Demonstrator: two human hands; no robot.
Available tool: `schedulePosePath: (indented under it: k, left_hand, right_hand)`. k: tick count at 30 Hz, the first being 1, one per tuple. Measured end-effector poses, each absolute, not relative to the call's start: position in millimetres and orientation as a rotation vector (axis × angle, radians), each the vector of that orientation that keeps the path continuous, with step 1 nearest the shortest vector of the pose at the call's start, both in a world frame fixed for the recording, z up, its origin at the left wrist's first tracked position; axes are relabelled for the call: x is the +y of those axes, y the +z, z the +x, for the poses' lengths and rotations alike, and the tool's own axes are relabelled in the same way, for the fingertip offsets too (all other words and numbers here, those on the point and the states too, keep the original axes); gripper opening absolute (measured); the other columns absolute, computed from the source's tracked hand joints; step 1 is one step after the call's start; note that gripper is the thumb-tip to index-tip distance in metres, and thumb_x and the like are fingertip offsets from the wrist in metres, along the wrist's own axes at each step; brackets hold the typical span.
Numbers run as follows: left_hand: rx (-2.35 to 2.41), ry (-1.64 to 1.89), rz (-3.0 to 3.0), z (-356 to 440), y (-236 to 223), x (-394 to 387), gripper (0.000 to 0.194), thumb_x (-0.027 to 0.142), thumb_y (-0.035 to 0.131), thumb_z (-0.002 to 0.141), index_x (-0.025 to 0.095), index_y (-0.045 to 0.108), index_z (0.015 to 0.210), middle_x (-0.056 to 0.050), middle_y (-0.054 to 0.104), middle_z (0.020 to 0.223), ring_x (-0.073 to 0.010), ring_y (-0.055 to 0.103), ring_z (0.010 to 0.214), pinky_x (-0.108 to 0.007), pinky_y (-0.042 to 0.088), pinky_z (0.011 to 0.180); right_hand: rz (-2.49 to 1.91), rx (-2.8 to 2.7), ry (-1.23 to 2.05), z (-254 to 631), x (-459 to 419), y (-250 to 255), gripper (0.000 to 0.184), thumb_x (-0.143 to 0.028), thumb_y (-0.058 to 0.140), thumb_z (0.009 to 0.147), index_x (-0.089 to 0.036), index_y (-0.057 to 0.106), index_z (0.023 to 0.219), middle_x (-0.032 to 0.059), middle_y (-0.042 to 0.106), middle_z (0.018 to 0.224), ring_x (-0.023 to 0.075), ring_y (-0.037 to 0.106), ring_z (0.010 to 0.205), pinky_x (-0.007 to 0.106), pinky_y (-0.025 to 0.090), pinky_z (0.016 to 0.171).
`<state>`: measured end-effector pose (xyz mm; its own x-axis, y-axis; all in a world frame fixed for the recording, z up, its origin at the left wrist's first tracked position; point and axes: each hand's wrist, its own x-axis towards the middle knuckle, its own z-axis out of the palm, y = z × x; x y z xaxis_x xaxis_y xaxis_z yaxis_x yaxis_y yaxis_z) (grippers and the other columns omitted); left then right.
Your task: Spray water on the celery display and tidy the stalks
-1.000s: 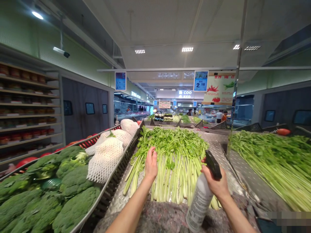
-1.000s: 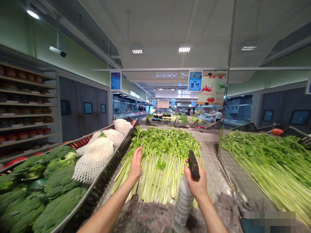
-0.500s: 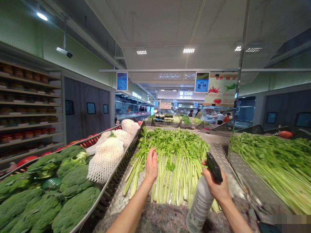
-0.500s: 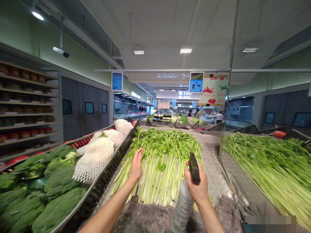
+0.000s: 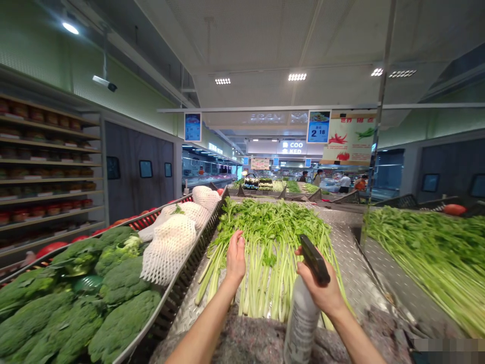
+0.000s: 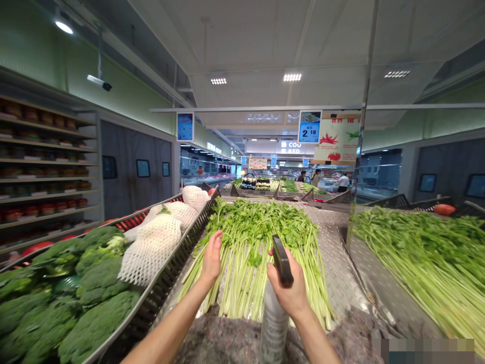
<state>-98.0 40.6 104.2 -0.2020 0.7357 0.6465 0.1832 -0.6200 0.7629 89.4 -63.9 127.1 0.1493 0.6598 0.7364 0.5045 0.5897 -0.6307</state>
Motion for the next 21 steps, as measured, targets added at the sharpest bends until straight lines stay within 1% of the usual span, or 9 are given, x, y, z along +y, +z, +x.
schedulePosePath:
  k: [2,5,9,14,21]
  left_hand:
    - [1.073,1.891,1.664,-101,104,41,0.04,0.042,0.03,0.082,0.017,0.047,0.107,-0.01,0.051,0.113,-0.0183,0.046,0.107,-0.036,0.032,0.093]
    - [1.089,1.904,1.649,-106,103,41,0.04,0.042,0.03,0.082,0.016,0.047,0.107,-0.01,0.051,0.113,-0.0184,0.046,0.108,-0.036,0.031,0.094]
    - [1.089,1.904,1.641,-112,103,41,0.041,0.043,0.031,0.081,0.016,0.046,0.108,-0.011,0.05,0.115,-0.0188,0.045,0.108,-0.037,0.031,0.094]
    - [1.092,1.909,1.635,-116,102,42,0.041,0.043,0.031,0.082,0.016,0.047,0.108,-0.011,0.05,0.115,-0.0192,0.045,0.108,-0.038,0.031,0.094]
    - [1.095,1.925,1.618,-117,102,42,0.041,0.043,0.031,0.081,0.016,0.048,0.106,-0.011,0.051,0.114,-0.0194,0.046,0.108,-0.038,0.032,0.093]
  right_hand:
    - [-1.012,-1.487,0.196,89,-58,125,0.025,-0.029,0.052,0.071,-0.017,0.054,0.094,0.0052,0.061,0.085,0.016,0.058,0.068,0.029,0.047,0.066]
    - [-0.986,-1.47,0.252,87,-51,119,0.027,-0.029,0.052,0.071,-0.016,0.055,0.094,0.0068,0.061,0.09,0.0174,0.059,0.072,0.03,0.048,0.067]
    - [-0.99,-1.456,0.292,85,-44,114,0.027,-0.03,0.053,0.07,-0.015,0.056,0.093,0.008,0.062,0.09,0.0184,0.06,0.072,0.03,0.049,0.065]
    - [-1.009,-1.448,0.305,82,-38,112,0.03,-0.031,0.054,0.07,-0.015,0.054,0.096,0.0081,0.061,0.094,0.0173,0.06,0.07,0.03,0.049,0.065]
    - [-0.988,-1.468,0.311,82,-36,110,0.029,-0.032,0.054,0.071,-0.015,0.054,0.094,0.0085,0.061,0.092,0.018,0.06,0.07,0.03,0.049,0.064]
